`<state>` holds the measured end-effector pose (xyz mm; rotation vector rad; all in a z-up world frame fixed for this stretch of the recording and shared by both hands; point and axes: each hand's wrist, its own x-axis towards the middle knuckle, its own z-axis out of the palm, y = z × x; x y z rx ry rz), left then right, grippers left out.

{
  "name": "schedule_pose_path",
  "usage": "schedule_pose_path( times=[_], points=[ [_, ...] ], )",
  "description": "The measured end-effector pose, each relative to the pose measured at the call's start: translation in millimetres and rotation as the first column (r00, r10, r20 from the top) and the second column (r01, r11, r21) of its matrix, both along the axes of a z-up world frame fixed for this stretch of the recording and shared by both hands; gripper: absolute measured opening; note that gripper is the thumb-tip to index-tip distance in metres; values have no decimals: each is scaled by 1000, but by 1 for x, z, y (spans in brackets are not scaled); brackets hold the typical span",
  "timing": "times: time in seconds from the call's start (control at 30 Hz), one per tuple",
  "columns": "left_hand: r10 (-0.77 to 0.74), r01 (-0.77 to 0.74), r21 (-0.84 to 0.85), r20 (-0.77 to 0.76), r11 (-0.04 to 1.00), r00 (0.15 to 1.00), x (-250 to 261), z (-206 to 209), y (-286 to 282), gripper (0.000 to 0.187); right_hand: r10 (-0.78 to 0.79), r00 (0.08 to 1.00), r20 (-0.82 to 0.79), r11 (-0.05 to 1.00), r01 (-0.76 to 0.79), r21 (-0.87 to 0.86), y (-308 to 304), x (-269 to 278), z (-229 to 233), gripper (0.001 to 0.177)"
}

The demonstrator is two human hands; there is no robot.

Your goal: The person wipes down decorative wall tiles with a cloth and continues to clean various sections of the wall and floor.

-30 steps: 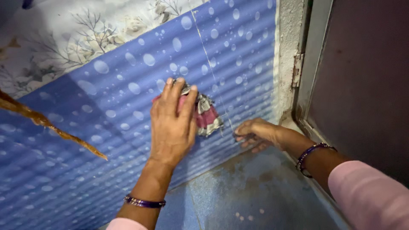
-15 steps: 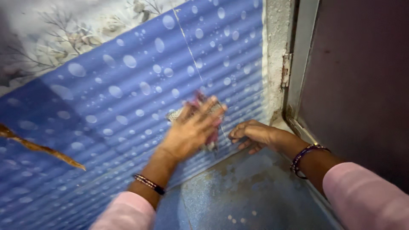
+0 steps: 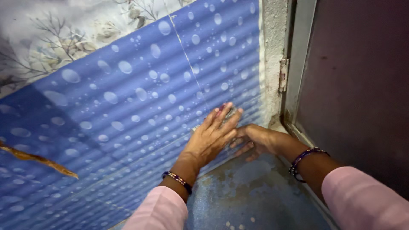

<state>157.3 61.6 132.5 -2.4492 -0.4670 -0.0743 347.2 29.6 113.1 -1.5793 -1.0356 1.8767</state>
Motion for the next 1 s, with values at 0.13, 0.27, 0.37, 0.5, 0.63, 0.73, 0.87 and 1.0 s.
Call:
schedule_pose_path(
  times=[0.13,0.27,0.37,0.5,0.63,0.73,0.87,1.0],
  points=[
    [1,-1,-35,20,999,1000,10,46,22,58,-49,997,65,998,47,44,9,17,-18,43],
    [-217,184,165,215,969,952,11,91,34,45,-291,955,55,953,284,105,29,35,-43,40],
    [-109,65,309,128,949,986,31,82,34,60,-377,926,3,917,373,145,38,35,-55,40],
    [-70,70,60,-8,996,998,46,36,20,50,-427,904,-17,884,421,203,34,30,-49,44],
    [-106,111,147,-44,983,993,54,19,19,47,-492,871,-2,854,483,192,26,36,-41,50],
    [-167,152,185,65,971,984,58,45,27,55,-527,848,-50,822,524,223,29,45,-46,45],
    [-76,71,53,93,996,993,52,93,23,34,-594,798,-107,776,603,184,32,45,-50,44],
    [2,-3,24,39,1000,999,60,74,17,43,-641,761,-99,741,647,178,34,39,-52,49]
  ],
)
